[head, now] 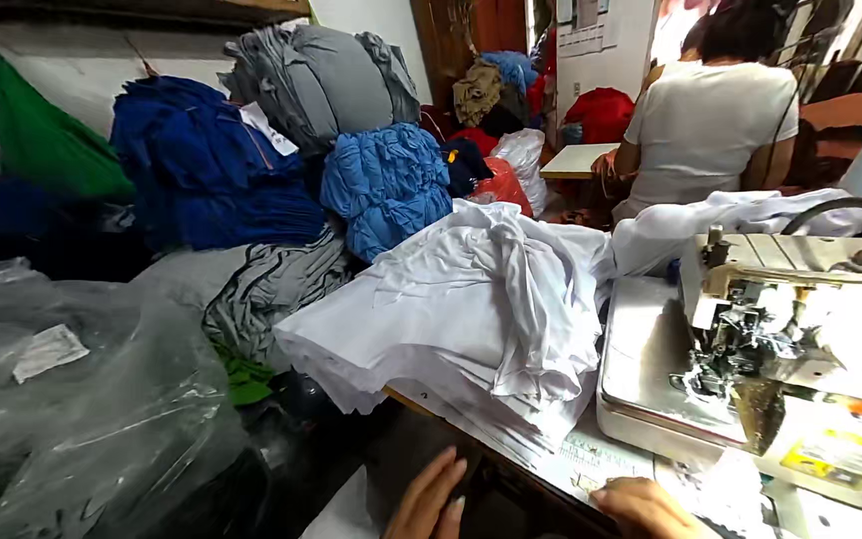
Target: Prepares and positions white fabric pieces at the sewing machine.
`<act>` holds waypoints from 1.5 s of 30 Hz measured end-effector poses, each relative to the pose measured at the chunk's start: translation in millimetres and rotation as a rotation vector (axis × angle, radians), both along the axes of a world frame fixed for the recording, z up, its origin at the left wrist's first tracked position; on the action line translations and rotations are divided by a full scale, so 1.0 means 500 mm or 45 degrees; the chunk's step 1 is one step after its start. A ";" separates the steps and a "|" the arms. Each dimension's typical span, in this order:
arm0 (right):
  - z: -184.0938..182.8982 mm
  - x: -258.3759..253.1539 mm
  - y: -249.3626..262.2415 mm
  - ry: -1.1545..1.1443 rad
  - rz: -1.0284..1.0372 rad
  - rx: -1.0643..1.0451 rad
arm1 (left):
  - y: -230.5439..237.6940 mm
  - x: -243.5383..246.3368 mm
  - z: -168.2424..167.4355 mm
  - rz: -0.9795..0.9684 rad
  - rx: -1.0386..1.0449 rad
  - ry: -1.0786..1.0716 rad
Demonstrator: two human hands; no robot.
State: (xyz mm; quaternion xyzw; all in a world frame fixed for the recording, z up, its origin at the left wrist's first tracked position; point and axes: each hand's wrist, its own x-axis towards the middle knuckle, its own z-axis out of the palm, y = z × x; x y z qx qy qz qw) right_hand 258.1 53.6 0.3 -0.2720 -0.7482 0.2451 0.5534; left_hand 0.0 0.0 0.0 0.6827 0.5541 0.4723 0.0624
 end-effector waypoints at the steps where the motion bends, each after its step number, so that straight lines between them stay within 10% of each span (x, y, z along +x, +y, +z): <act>1: -0.001 0.017 0.007 -0.007 -0.065 0.000 | 0.031 0.015 0.041 -0.015 0.093 0.044; 16: -0.035 0.036 0.015 -0.349 -0.251 -0.086 | 0.263 0.125 0.129 0.004 0.354 0.616; 28: -0.027 0.021 0.018 -0.295 -0.234 -0.155 | 0.281 -0.004 0.396 -0.034 0.313 -0.640; 34: 0.055 -0.042 0.025 0.124 0.025 -0.391 | 0.293 -0.008 0.445 -0.082 0.329 -0.775; 45: 0.062 -0.208 0.169 -0.651 -0.791 0.295 | 0.344 -0.083 0.559 -0.034 0.340 -0.819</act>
